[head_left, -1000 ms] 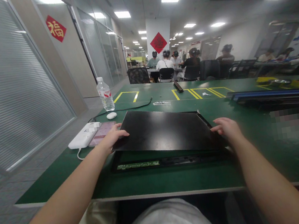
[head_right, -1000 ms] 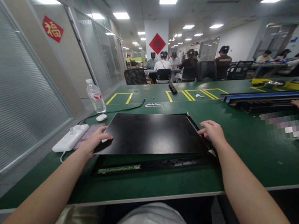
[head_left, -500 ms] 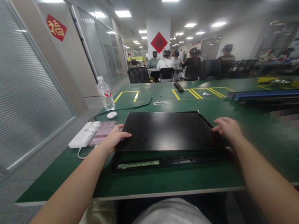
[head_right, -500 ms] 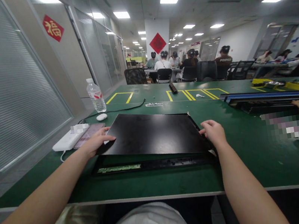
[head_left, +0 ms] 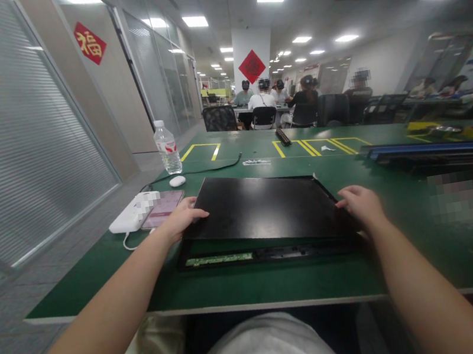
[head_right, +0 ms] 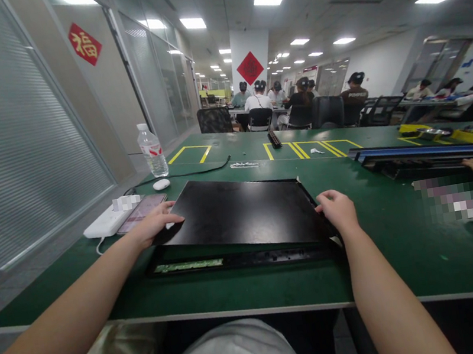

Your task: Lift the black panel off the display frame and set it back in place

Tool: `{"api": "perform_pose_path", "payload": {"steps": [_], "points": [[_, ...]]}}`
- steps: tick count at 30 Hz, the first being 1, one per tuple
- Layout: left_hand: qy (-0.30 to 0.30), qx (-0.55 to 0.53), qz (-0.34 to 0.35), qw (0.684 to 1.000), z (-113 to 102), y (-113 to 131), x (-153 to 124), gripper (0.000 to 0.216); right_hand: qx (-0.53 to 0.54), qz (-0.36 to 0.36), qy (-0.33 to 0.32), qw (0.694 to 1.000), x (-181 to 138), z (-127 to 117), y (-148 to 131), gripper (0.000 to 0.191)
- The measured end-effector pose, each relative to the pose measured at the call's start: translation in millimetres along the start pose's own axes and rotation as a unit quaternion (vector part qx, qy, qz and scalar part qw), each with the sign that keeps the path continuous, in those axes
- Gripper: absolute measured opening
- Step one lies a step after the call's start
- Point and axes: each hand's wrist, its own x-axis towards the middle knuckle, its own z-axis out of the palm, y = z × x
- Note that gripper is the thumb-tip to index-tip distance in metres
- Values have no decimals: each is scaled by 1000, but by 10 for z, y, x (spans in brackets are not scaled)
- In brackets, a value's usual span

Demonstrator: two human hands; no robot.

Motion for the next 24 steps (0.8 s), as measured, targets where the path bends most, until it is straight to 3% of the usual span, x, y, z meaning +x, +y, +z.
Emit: {"api": "perform_pose_path", "payload": {"steps": [11, 24], "points": [[0, -1, -10, 1000, 27, 7, -28, 60, -77, -4, 3, 997, -62, -21, -98, 27], [-13, 12, -7, 1000, 2, -19, -8, 63, -96, -14, 5, 995, -85, -36, -144, 28]]}}
